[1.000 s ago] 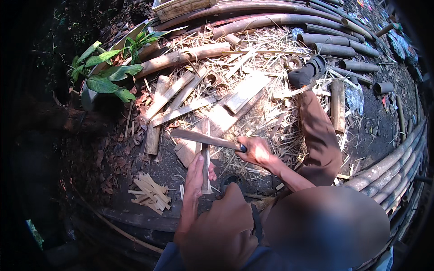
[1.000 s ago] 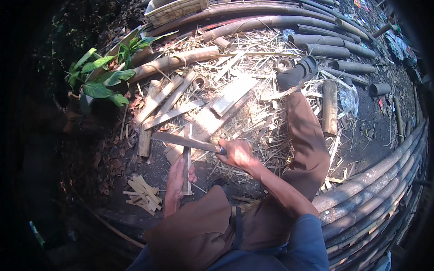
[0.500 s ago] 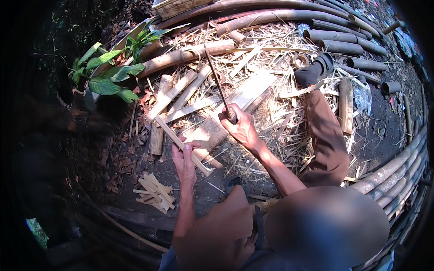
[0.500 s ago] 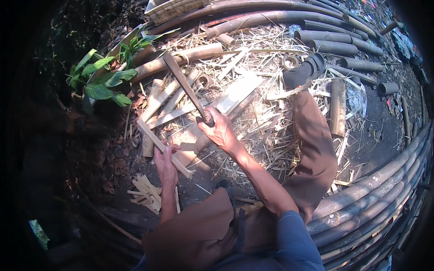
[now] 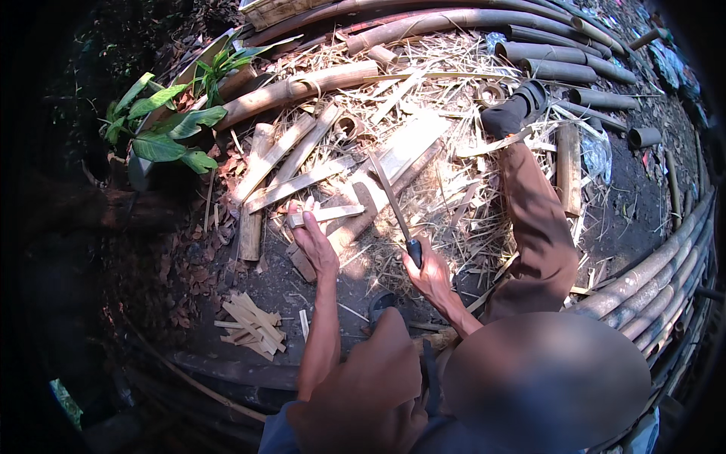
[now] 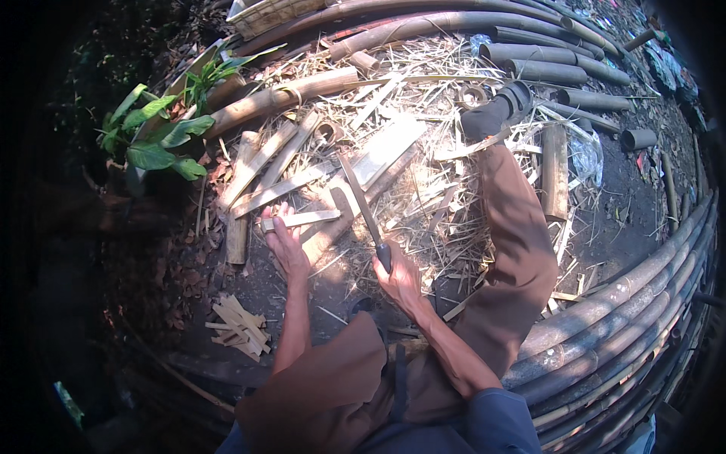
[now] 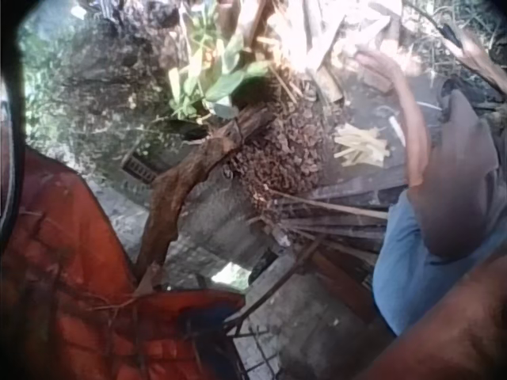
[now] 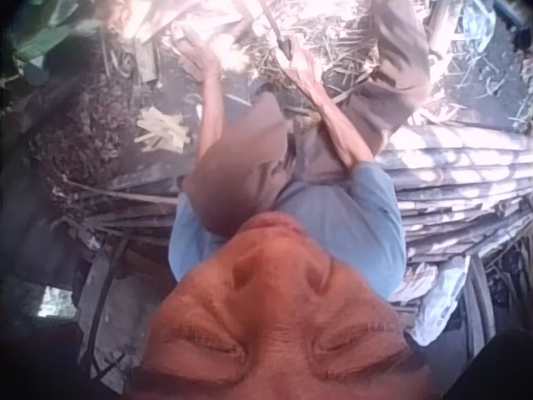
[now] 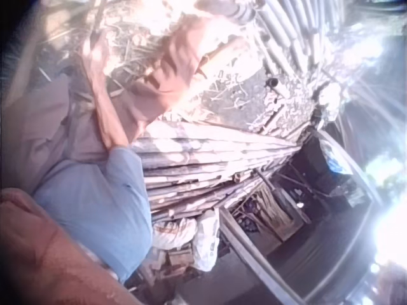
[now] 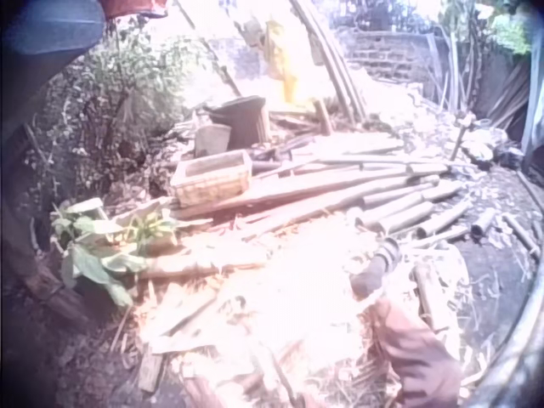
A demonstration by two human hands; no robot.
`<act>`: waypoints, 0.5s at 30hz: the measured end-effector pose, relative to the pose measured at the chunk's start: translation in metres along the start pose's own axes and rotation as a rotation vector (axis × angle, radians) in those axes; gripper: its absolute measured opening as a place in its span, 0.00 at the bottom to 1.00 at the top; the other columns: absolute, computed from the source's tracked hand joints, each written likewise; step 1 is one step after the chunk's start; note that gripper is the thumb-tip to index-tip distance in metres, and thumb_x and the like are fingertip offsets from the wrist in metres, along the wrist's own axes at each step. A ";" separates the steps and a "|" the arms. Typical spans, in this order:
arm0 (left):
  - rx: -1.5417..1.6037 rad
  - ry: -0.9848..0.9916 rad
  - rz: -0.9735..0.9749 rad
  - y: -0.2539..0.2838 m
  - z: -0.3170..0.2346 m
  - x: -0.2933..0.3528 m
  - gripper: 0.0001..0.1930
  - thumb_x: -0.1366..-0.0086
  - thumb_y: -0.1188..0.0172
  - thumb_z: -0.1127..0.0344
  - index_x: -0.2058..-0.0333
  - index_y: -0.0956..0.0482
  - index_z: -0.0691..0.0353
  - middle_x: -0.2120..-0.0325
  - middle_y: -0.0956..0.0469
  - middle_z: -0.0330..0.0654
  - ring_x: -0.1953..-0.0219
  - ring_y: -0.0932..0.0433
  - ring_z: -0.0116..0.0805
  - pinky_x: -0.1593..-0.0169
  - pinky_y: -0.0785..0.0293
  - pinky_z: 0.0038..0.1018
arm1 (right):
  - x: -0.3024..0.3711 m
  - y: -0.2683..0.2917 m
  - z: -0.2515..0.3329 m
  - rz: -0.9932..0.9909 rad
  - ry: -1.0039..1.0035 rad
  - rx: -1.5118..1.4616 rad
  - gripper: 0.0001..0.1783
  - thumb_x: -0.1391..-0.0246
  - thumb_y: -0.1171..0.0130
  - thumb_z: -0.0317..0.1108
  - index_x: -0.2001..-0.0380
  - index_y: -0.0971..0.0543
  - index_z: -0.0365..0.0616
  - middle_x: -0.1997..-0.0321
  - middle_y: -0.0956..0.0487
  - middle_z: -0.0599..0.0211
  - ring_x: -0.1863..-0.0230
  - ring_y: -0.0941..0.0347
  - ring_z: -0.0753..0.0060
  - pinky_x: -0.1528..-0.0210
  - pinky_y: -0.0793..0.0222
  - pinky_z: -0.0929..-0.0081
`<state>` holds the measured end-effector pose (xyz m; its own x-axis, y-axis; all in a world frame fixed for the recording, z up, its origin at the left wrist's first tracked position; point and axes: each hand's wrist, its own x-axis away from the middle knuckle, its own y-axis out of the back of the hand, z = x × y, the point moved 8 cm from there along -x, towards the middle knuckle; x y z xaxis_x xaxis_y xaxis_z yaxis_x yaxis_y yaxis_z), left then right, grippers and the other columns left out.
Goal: The person sits on the ground and uses a machete to split bamboo pieces into smaller strips. They repeatedly pick up bamboo segments, position them, and strike them with the machete to produce thin slats.
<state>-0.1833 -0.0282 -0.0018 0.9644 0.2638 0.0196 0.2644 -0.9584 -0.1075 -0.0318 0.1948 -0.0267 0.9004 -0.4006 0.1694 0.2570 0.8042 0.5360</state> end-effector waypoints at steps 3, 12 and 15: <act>-0.099 0.097 -0.026 0.021 -0.017 -0.004 0.23 0.26 0.60 0.53 0.41 0.37 0.62 0.46 0.31 0.54 0.43 0.30 0.46 0.42 0.30 0.39 | 0.004 -0.006 0.012 0.122 0.047 -0.059 0.20 0.45 0.42 0.42 0.52 0.31 0.46 0.76 0.22 0.49 0.73 0.23 0.43 0.72 0.30 0.54; -0.595 0.162 0.009 0.025 -0.038 -0.008 0.30 0.26 0.65 0.54 0.61 0.25 0.83 0.71 0.19 0.55 0.72 0.17 0.45 0.64 0.16 0.31 | 0.002 -0.072 0.085 0.308 0.071 -0.334 0.18 0.39 0.45 0.45 0.54 0.30 0.43 0.79 0.24 0.48 0.74 0.23 0.42 0.73 0.30 0.54; -0.779 0.088 0.044 0.010 -0.054 -0.002 0.32 0.27 0.65 0.54 0.69 0.23 0.82 0.79 0.20 0.54 0.76 0.17 0.43 0.66 0.17 0.30 | -0.002 -0.082 0.090 0.289 0.108 -0.352 0.16 0.40 0.45 0.43 0.57 0.30 0.44 0.81 0.25 0.48 0.76 0.24 0.40 0.76 0.32 0.52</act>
<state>-0.1824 -0.0446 0.0506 0.9628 0.2452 0.1136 0.1250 -0.7768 0.6173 -0.0862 0.0898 0.0035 0.9791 -0.1055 0.1738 0.0769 0.9835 0.1635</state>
